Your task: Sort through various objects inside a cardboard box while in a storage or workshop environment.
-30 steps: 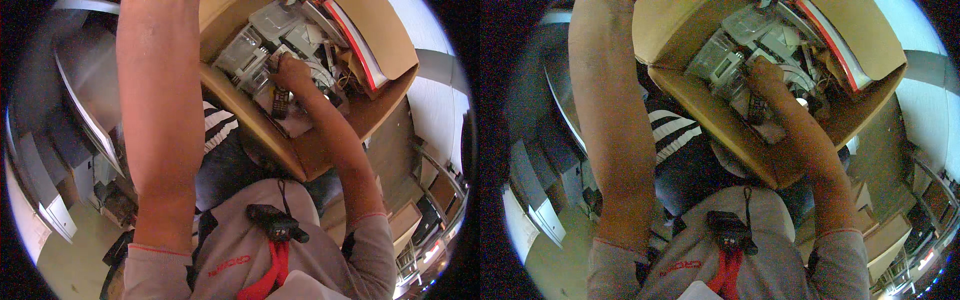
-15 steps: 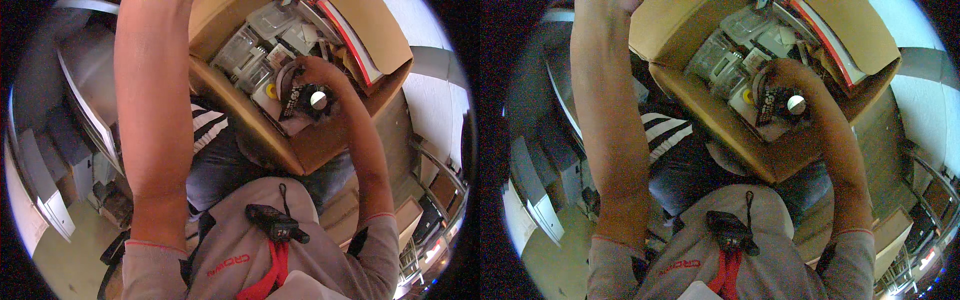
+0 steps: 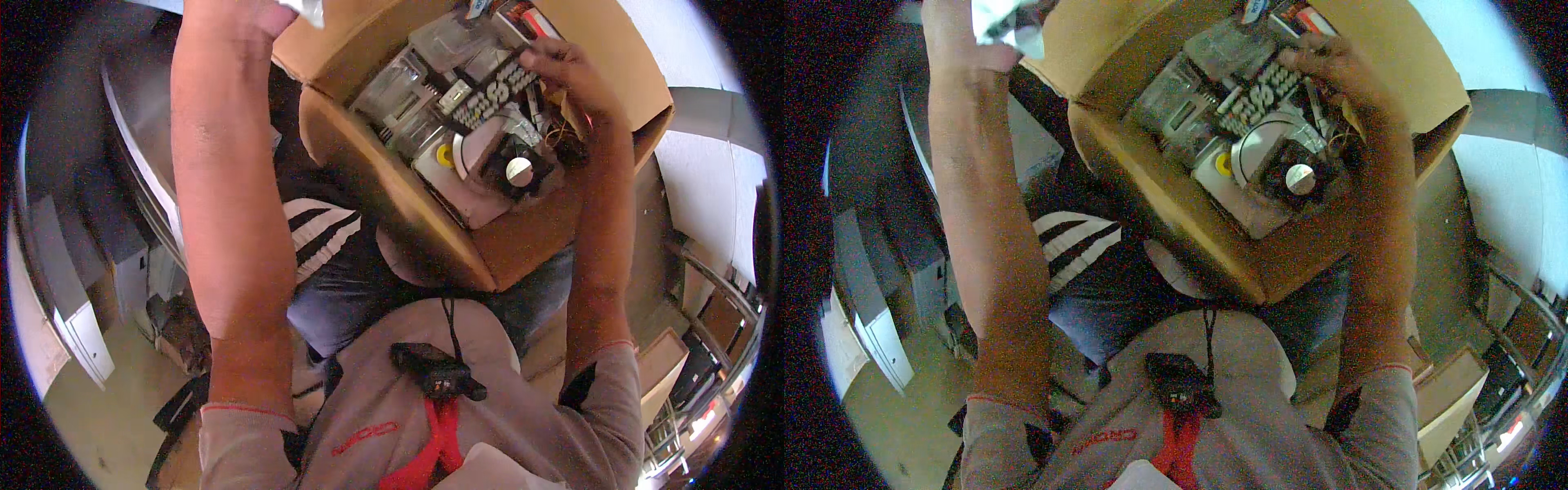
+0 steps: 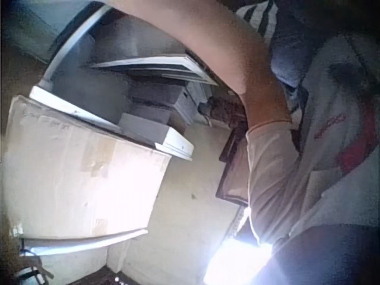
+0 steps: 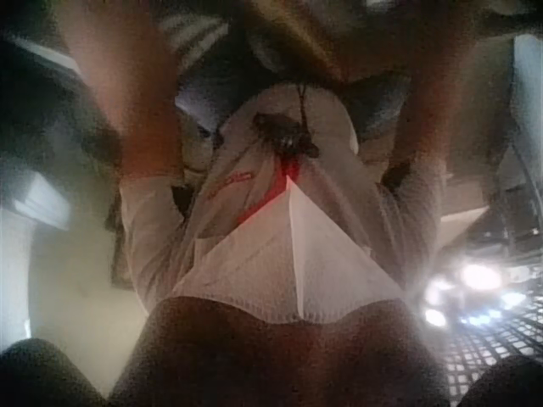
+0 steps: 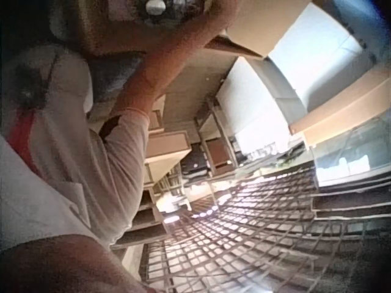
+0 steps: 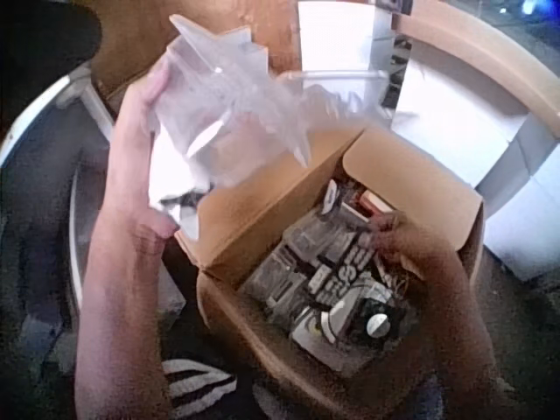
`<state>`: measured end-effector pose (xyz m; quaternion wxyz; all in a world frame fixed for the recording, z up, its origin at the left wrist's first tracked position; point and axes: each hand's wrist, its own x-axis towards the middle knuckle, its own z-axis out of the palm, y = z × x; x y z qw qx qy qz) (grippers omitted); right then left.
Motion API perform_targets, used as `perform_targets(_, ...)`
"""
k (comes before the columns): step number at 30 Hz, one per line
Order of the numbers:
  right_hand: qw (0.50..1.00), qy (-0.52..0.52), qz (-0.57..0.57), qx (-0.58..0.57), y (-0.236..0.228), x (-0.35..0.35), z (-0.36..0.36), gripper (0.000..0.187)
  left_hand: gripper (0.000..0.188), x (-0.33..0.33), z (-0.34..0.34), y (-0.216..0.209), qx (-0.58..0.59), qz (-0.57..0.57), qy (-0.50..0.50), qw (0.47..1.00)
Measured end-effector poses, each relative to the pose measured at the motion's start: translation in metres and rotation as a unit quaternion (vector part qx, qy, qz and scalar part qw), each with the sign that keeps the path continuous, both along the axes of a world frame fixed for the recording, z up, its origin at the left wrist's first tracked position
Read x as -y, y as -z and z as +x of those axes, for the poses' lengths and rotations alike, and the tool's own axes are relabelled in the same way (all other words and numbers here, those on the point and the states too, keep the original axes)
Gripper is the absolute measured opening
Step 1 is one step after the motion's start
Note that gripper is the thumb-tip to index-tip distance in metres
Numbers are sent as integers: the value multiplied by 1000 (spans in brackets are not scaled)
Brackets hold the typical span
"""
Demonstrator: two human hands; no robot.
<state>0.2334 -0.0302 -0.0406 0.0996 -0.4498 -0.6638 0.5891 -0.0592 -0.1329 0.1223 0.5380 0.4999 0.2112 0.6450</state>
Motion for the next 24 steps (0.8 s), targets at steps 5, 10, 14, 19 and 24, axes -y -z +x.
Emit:
perform_targets(5,964,138,212,-85,-114,-6,-14,38,65,-14,20,36,0,-34,9,999)
perform_targets(10,970,-30,162,-179,-183,-41,-46,29,61,-41,-32,67,4,-126,54,991)
perform_targets(14,932,-6,331,-148,-168,-72,-63,30,62,-55,-41,70,-8,-139,21,990)
perform_targets(19,963,111,193,-153,-135,-60,-15,32,63,-64,-44,71,-25,-156,-42,986)
perform_targets(24,881,-117,272,368,-12,-21,94,35,66,-42,-14,39,-15,-121,-172,977)
